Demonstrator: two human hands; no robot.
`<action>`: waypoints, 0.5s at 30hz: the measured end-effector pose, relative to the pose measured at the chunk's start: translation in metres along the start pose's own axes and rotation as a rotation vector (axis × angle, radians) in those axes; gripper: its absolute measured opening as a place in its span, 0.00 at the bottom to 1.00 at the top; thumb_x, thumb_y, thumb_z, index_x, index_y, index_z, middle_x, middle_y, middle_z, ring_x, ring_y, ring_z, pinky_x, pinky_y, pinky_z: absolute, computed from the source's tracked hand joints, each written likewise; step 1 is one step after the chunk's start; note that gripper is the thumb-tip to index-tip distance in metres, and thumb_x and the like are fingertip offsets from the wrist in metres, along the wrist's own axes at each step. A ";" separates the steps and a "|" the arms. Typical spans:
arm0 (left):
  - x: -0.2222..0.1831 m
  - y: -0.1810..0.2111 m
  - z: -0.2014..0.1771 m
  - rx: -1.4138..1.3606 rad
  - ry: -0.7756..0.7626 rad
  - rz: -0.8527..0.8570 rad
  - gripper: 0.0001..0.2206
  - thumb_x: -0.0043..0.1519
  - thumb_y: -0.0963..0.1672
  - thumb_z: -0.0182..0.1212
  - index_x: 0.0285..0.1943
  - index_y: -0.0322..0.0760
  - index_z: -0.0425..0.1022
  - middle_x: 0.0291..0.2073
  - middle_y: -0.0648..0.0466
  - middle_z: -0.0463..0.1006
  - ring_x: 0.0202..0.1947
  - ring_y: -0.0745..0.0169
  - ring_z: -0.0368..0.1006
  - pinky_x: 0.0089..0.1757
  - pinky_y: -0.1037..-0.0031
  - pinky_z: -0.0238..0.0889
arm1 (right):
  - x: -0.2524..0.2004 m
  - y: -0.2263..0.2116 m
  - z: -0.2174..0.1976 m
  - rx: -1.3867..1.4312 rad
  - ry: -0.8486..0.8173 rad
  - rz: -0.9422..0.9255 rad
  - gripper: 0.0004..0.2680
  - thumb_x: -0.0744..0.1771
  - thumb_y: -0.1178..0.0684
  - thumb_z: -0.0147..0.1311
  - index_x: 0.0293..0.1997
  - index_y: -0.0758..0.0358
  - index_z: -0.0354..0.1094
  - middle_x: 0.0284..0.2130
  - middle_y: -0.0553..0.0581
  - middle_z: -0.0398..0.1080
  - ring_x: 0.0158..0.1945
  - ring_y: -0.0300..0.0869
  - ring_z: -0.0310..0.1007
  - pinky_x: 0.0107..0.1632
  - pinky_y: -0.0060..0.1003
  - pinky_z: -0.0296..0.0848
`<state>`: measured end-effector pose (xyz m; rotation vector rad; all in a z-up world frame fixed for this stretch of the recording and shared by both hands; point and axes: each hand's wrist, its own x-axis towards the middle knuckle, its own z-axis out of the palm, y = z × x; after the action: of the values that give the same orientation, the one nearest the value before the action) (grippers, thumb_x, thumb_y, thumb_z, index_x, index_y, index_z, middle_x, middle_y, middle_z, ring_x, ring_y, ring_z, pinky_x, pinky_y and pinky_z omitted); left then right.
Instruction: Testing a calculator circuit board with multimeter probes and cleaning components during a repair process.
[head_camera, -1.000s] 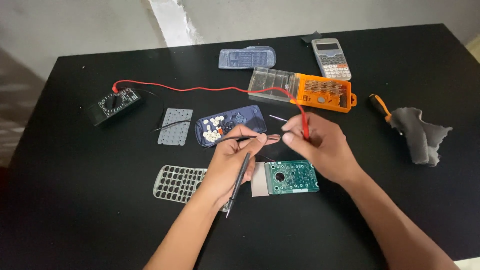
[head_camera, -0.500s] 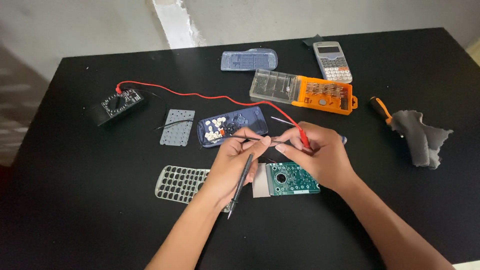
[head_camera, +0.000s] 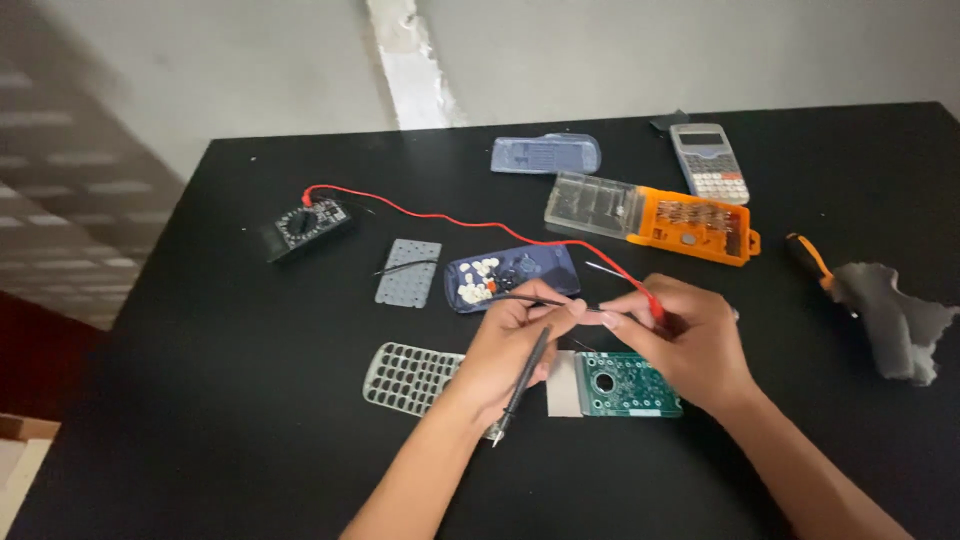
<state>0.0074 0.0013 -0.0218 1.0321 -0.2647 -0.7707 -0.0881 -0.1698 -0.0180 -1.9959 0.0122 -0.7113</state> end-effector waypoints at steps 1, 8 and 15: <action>-0.001 0.002 0.002 0.001 0.004 0.008 0.09 0.59 0.39 0.70 0.40 0.25 0.74 0.24 0.49 0.75 0.06 0.75 0.63 0.12 0.87 0.52 | 0.000 -0.002 0.000 0.004 -0.004 -0.007 0.02 0.62 0.63 0.65 0.28 0.68 0.77 0.13 0.54 0.61 0.15 0.37 0.60 0.25 0.31 0.60; 0.003 -0.003 -0.001 -0.013 -0.001 0.031 0.09 0.58 0.39 0.70 0.40 0.24 0.74 0.24 0.49 0.76 0.07 0.75 0.64 0.12 0.88 0.52 | 0.002 -0.021 0.003 -0.043 -0.009 0.070 0.06 0.63 0.65 0.61 0.22 0.68 0.75 0.10 0.57 0.63 0.14 0.42 0.62 0.28 0.33 0.63; 0.007 0.001 -0.008 0.069 -0.094 -0.006 0.08 0.64 0.41 0.63 0.34 0.37 0.69 0.43 0.40 0.84 0.08 0.71 0.59 0.16 0.83 0.54 | -0.001 -0.003 0.003 -0.214 -0.049 0.220 0.07 0.66 0.53 0.60 0.30 0.63 0.79 0.24 0.53 0.74 0.28 0.35 0.69 0.33 0.32 0.65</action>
<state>0.0171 0.0025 -0.0262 1.0629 -0.3711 -0.8215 -0.0889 -0.1656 -0.0170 -2.1732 0.2845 -0.5370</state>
